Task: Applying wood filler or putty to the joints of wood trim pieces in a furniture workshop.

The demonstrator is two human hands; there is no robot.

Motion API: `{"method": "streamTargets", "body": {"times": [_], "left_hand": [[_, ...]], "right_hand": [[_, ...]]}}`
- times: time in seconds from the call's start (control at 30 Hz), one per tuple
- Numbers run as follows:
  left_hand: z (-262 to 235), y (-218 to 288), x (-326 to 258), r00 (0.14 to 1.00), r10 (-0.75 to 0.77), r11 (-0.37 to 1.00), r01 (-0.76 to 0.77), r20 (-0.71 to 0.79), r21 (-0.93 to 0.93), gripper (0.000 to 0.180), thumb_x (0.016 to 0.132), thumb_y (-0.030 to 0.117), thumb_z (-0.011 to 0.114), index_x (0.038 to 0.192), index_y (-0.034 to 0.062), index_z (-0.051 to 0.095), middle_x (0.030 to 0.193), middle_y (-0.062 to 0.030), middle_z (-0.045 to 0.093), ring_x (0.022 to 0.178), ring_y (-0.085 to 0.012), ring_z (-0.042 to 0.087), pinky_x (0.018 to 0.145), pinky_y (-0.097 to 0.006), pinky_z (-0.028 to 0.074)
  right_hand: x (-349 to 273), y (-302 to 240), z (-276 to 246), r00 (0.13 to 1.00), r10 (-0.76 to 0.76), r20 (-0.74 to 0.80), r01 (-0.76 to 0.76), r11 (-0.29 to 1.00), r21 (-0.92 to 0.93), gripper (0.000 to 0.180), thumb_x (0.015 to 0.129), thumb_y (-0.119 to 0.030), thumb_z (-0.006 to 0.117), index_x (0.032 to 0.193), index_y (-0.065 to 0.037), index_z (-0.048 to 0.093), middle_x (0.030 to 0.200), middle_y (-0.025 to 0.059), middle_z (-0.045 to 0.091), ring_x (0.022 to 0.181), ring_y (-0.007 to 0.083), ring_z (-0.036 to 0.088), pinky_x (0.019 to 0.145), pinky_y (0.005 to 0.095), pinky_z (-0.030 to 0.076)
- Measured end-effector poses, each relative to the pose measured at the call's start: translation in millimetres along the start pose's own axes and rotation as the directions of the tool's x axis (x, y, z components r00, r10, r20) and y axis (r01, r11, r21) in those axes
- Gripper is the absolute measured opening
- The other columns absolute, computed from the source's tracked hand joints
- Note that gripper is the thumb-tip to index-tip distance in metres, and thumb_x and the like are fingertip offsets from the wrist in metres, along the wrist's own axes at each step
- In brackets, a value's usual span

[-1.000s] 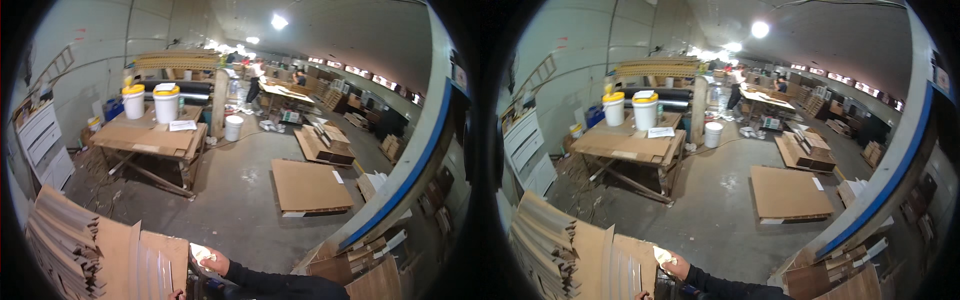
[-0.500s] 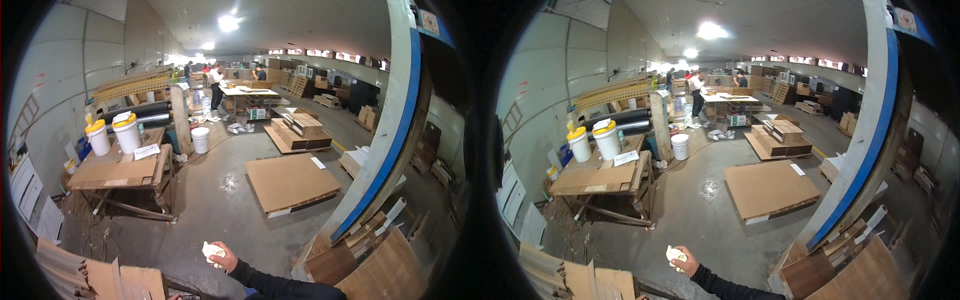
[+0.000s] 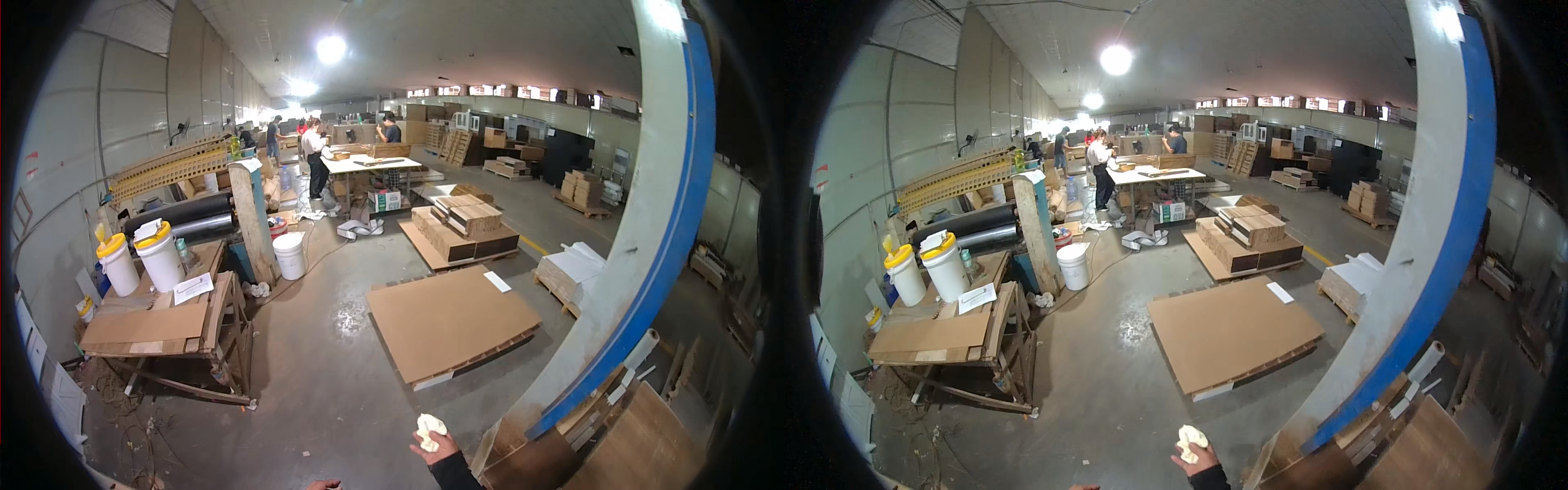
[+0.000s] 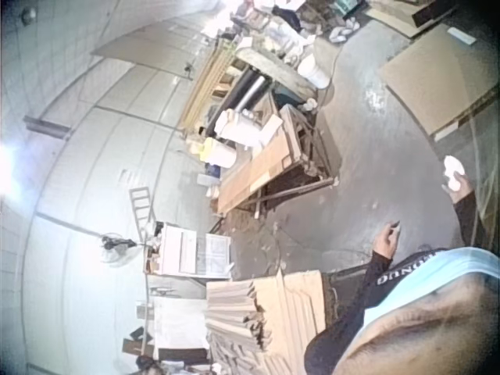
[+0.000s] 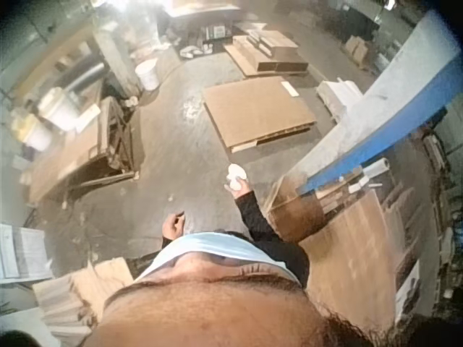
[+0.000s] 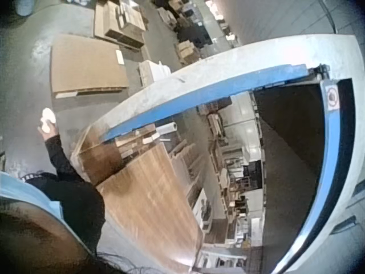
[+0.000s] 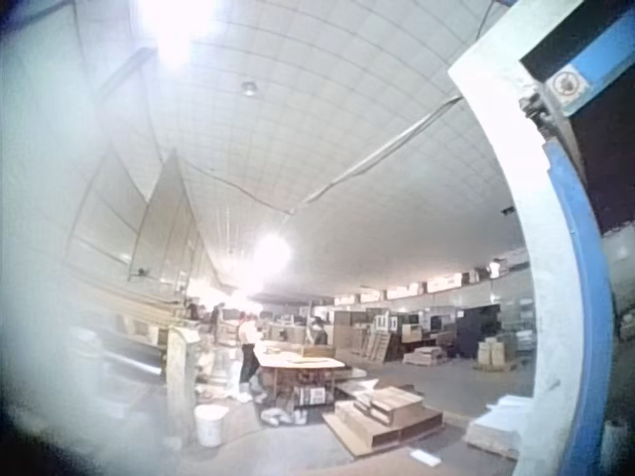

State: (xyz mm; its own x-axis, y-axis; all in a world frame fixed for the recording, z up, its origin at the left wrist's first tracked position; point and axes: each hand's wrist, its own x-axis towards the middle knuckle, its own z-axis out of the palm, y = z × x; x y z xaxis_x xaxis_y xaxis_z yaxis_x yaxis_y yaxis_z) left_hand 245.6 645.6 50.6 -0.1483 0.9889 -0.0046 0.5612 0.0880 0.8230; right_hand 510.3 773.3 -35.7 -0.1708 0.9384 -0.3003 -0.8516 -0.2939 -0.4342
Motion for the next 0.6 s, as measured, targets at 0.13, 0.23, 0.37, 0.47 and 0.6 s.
{"method": "streamTargets", "body": {"times": [0.13, 0.23, 0.37, 0.47, 0.6], "left_hand": [[7, 3, 30, 0.987, -0.157, 0.987, 0.155, 0.041, 0.047, 0.024, 0.084, 0.021, 0.059, 0.101, 0.0039, 0.062, 0.092, -0.0136, 0.065, 0.082, -0.0247, 0.061, 0.073, -0.036, 0.048], [15, -20, 61, 0.977, -0.171, 0.977, 0.185, 0.125, -0.107, 0.025, 0.084, 0.022, 0.060, 0.102, 0.0033, 0.061, 0.091, -0.0132, 0.064, 0.086, -0.0243, 0.061, 0.075, -0.035, 0.048], [14, -61, 111, 0.994, 0.083, 0.988, -0.072, 0.077, -0.139, 0.026, 0.085, 0.024, 0.061, 0.100, 0.0028, 0.062, 0.091, -0.0145, 0.063, 0.087, -0.0250, 0.061, 0.076, -0.035, 0.047], [-5, -75, 155, 0.996, 0.060, 0.983, -0.048, 0.062, -0.178, 0.024, 0.084, 0.021, 0.061, 0.099, 0.0024, 0.062, 0.093, -0.0142, 0.063, 0.087, -0.0264, 0.061, 0.076, -0.035, 0.047], [-61, -80, 231, 0.995, -0.030, 0.998, 0.035, 0.098, -0.048, 0.023, 0.084, 0.019, 0.059, 0.099, 0.0021, 0.062, 0.096, -0.0142, 0.064, 0.089, -0.0287, 0.060, 0.077, -0.035, 0.048]], "right_hand": [[32, -10, -21, 0.982, 0.128, 0.138, -0.174, 0.899, 0.402, 0.024, 0.085, -0.010, 0.057, 0.109, -0.012, 0.058, 0.094, 0.0078, 0.064, 0.090, 0.0264, 0.062, 0.074, 0.0449, 0.051], [84, 6, -15, 0.997, -0.043, 0.062, 0.033, 0.988, 0.153, 0.046, 0.084, -0.045, 0.054, 0.118, -0.014, 0.052, 0.097, 0.0090, 0.062, 0.080, 0.0248, 0.060, 0.060, 0.0406, 0.050], [138, 4, 10, 0.998, -0.022, 0.052, 0.017, 0.996, 0.091, 0.024, 0.086, -0.020, 0.055, 0.108, -0.012, 0.058, 0.085, 0.0064, 0.065, 0.075, 0.0235, 0.062, 0.060, 0.0384, 0.052], [185, 11, 31, 1.000, 0.013, -0.003, -0.013, 0.994, 0.105, 0.019, 0.084, -0.008, 0.058, 0.103, -0.009, 0.058, 0.085, 0.0072, 0.064, 0.077, 0.0231, 0.063, 0.060, 0.0345, 0.053], [266, 13, 12, 0.887, -0.297, -0.353, 0.101, 0.871, -0.480, 0.026, 0.078, -0.004, 0.063, 0.103, -0.007, 0.055, 0.087, 0.0064, 0.063, 0.071, 0.0214, 0.062, 0.057, 0.0361, 0.052]]}}
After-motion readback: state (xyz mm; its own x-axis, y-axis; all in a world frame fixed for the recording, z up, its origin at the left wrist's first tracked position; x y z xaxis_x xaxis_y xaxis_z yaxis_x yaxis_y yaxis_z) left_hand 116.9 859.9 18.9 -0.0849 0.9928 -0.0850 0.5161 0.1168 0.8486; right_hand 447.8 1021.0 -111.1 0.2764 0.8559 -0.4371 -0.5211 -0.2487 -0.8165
